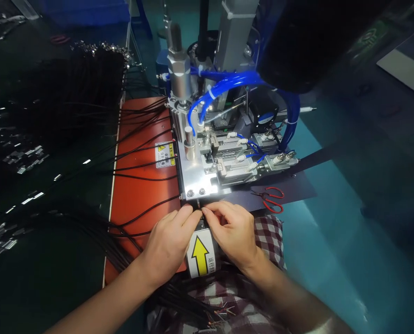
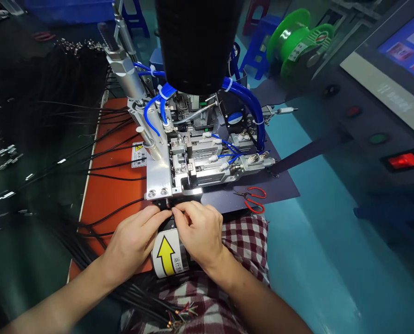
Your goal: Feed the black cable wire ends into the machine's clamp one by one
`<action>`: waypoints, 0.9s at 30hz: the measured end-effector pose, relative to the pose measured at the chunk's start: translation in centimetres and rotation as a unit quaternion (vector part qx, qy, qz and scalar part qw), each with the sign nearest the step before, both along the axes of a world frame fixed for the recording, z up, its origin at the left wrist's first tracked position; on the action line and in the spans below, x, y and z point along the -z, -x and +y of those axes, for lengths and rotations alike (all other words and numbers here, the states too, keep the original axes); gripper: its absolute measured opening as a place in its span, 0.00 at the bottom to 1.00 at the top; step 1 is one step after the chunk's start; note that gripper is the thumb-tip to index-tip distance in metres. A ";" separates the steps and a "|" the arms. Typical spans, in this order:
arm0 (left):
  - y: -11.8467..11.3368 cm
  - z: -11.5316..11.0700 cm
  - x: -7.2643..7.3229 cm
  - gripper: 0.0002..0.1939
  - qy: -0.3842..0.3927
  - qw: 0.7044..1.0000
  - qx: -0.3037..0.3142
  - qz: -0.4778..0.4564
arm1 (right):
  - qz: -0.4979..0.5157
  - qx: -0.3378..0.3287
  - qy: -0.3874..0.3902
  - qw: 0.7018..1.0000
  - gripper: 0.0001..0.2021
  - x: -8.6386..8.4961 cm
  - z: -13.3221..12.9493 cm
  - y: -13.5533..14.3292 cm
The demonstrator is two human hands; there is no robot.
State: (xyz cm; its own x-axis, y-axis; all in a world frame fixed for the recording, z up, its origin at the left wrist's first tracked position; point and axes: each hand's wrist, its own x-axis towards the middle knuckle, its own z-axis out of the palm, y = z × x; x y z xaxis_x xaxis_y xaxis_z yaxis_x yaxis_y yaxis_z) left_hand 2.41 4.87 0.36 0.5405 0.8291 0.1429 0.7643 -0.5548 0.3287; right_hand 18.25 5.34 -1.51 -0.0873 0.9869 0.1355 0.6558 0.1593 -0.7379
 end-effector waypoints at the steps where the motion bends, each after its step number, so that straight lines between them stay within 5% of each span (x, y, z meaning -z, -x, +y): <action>1: 0.0 0.0 0.0 0.13 0.001 1.000 -0.001 0.000 | -0.006 -0.006 -0.009 1.000 0.09 0.0 0.0 0.0; 8: -0.1 0.1 0.0 0.14 -0.023 1.000 0.002 -0.007 | 0.144 0.040 0.050 0.988 0.06 1.1 0.1 -0.1; 21: 0.2 0.4 -0.4 0.13 -0.006 0.999 0.029 0.020 | 0.451 0.100 0.319 0.828 0.09 1.7 0.5 -0.3; 27: 0.5 0.4 -0.5 0.13 -0.017 0.999 0.032 0.026 | 0.393 0.080 0.305 0.864 0.12 1.9 -1.0 -0.9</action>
